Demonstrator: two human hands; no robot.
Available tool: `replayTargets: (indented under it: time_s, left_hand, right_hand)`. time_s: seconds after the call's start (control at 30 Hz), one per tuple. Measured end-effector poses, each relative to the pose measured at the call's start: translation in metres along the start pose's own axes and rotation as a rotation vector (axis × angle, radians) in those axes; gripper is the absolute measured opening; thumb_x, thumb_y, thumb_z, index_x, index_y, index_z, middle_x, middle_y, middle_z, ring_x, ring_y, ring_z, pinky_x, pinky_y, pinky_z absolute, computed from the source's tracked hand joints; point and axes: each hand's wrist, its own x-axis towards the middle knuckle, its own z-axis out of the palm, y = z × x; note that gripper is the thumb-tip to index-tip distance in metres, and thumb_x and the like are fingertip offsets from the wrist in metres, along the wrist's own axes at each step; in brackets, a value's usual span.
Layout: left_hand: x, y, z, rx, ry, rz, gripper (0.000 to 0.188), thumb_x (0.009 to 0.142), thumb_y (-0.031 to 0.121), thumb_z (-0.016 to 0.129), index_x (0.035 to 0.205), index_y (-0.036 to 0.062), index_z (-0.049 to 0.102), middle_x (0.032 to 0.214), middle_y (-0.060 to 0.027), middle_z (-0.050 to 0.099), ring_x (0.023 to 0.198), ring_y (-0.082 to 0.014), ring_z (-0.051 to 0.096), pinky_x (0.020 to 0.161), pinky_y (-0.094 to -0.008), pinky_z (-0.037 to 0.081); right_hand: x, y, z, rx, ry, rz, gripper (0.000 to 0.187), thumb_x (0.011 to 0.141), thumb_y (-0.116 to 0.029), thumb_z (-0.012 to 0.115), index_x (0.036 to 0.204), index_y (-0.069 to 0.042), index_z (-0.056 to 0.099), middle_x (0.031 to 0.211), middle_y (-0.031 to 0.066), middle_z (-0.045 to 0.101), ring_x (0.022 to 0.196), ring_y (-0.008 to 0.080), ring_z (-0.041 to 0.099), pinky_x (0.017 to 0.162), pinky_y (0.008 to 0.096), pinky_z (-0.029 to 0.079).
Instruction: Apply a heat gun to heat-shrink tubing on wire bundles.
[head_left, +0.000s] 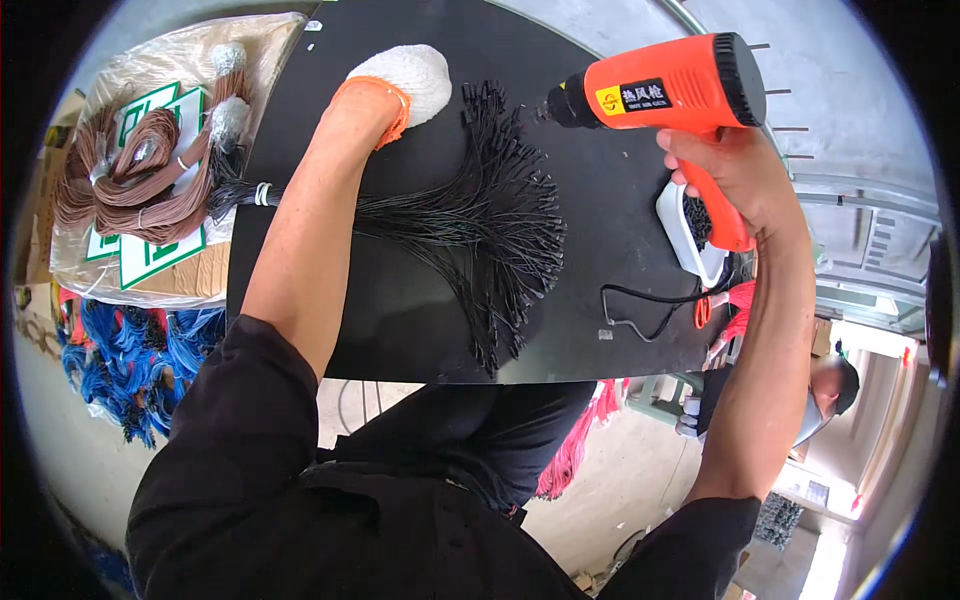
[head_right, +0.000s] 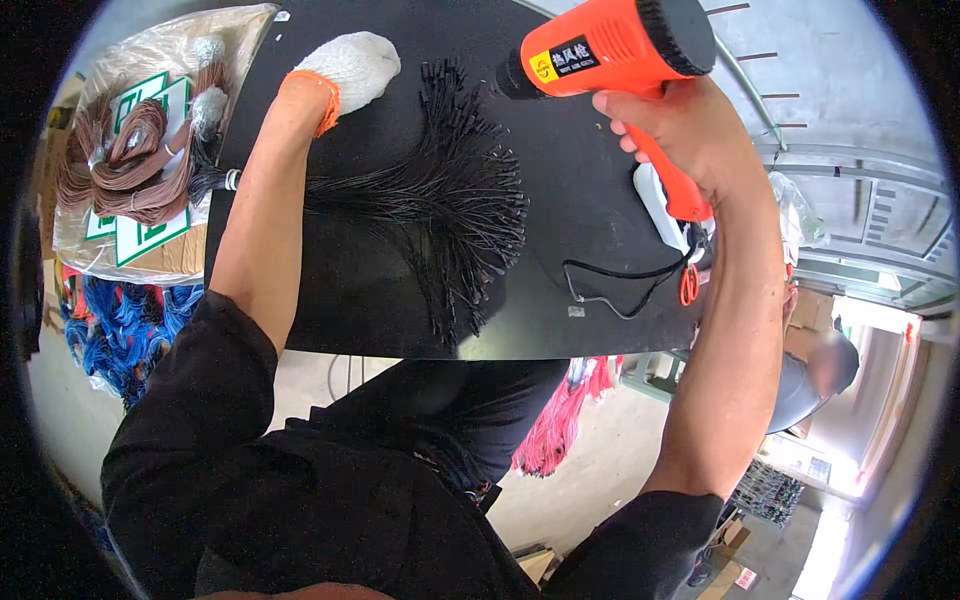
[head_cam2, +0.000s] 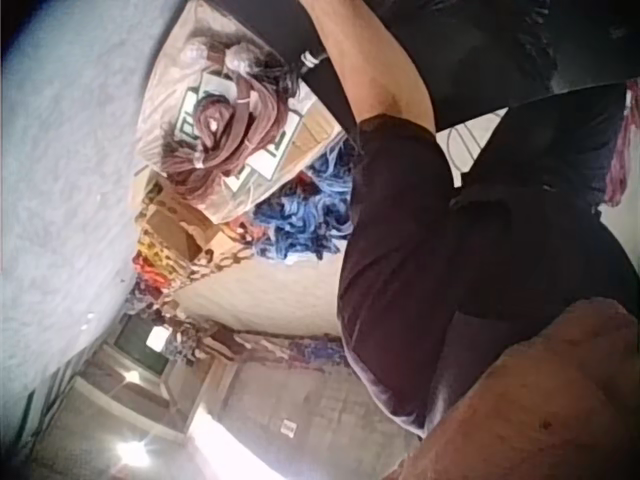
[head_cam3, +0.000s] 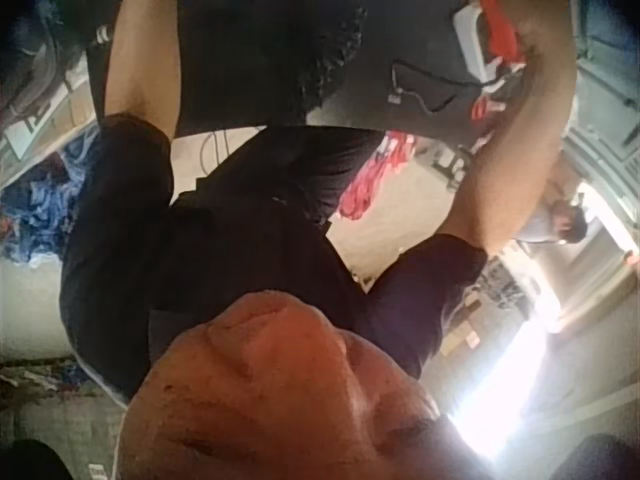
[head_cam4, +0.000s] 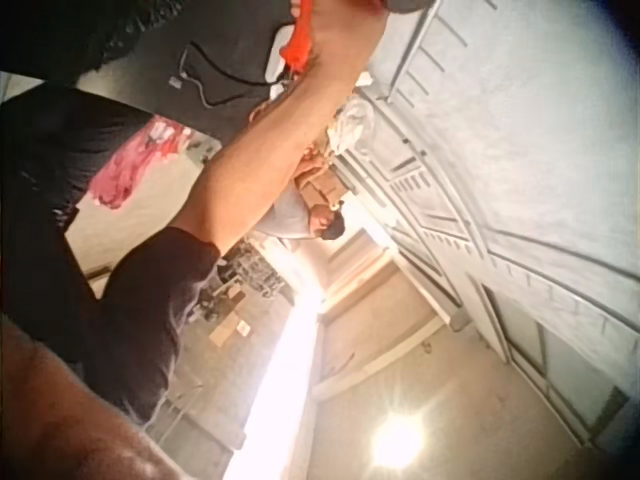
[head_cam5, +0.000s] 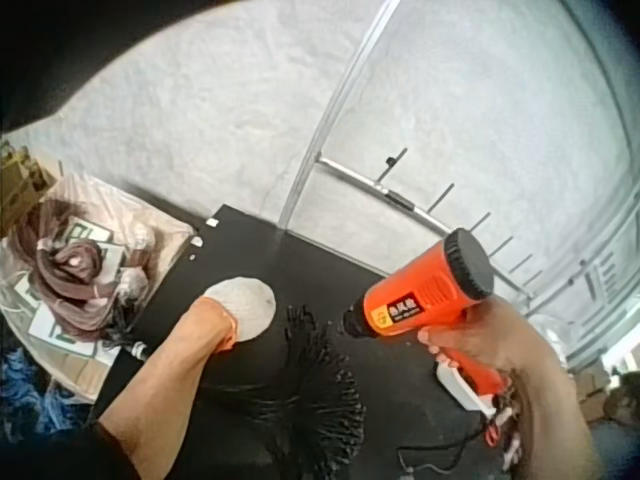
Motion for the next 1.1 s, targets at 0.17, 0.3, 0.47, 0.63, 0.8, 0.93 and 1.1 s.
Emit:
replayTargets:
  time_s: [0.17,0.3,0.47,0.63,0.8,0.93,1.1]
  left_hand:
    - [0.006,-0.017,0.018,-0.065,0.028,-0.022,0.032,0.094,0.023,0.054,0.104,0.0027,0.077,0.108,-0.0235,0.075,0.101,-0.047,0.07,0.092,-0.0515,0.055]
    - [0.003,-0.009,0.014,-0.045,0.043,0.02,0.032,0.094,0.023,0.054,0.103,0.0025,0.077,0.106,-0.0229,0.076,0.1,-0.0472,0.07,0.091,-0.0514,0.055]
    - [-0.003,0.004,-0.004,-0.089,-0.048,-0.035,0.033,0.095,0.024,0.055,0.106,0.0022,0.077,0.108,-0.0219,0.077,0.102,-0.0452,0.071,0.094,-0.0499,0.055]
    - [-0.003,0.028,0.011,-0.031,-0.164,0.439,0.035,0.093,0.027,0.057,0.106,0.0025,0.077,0.109,-0.0195,0.078,0.101,-0.0428,0.073,0.094,-0.0485,0.057]
    - [-0.054,0.127,0.0,0.058,-0.528,0.268,0.041,0.094,0.024,0.053,0.113,0.0001,0.081,0.117,-0.0243,0.078,0.113,-0.0401,0.075,0.1,-0.0482,0.059]
    - [-0.06,0.15,0.046,0.133,-0.532,0.328,0.036,0.075,0.011,0.072,0.109,0.0086,0.085,0.114,-0.0171,0.081,0.107,-0.0332,0.079,0.087,-0.0464,0.062]
    - [-0.085,0.176,0.035,0.139,-0.477,0.316,0.046,0.086,0.02,0.074,0.131,0.008,0.077,0.142,-0.019,0.071,0.115,-0.0311,0.076,0.096,-0.0419,0.06]
  right_hand:
    - [-0.007,-0.003,-0.003,-0.049,-0.079,-0.023,0.03,0.088,-0.021,0.086,0.107,-0.002,0.073,0.082,0.0035,0.07,0.07,0.0122,0.066,0.063,0.0278,0.053]
    - [-0.016,-0.009,-0.003,-0.04,-0.034,-0.023,0.029,0.088,-0.021,0.086,0.105,-0.002,0.073,0.082,0.003,0.07,0.07,0.0119,0.065,0.062,0.0284,0.052]
    - [-0.019,-0.011,-0.001,-0.056,-0.004,-0.024,0.029,0.088,-0.02,0.086,0.107,-0.002,0.074,0.085,0.0033,0.071,0.071,0.0117,0.066,0.064,0.0282,0.053]
    - [-0.022,-0.005,-0.003,-0.12,-0.005,0.003,0.031,0.089,-0.021,0.087,0.109,-0.001,0.073,0.086,0.0038,0.072,0.072,0.0128,0.067,0.065,0.0286,0.054]
    - [-0.029,0.011,-0.008,-0.025,0.008,0.032,0.034,0.089,-0.021,0.088,0.111,-0.001,0.072,0.087,0.0043,0.072,0.073,0.0135,0.068,0.067,0.0294,0.055]
    - [-0.035,0.014,-0.008,-0.02,0.004,0.027,0.034,0.089,-0.02,0.088,0.112,0.0,0.073,0.087,0.0051,0.072,0.074,0.0134,0.068,0.068,0.0295,0.055]
    - [-0.04,0.024,-0.01,-0.007,0.02,0.032,0.032,0.09,-0.02,0.087,0.111,0.0,0.073,0.088,0.0055,0.073,0.074,0.013,0.068,0.068,0.0298,0.056]
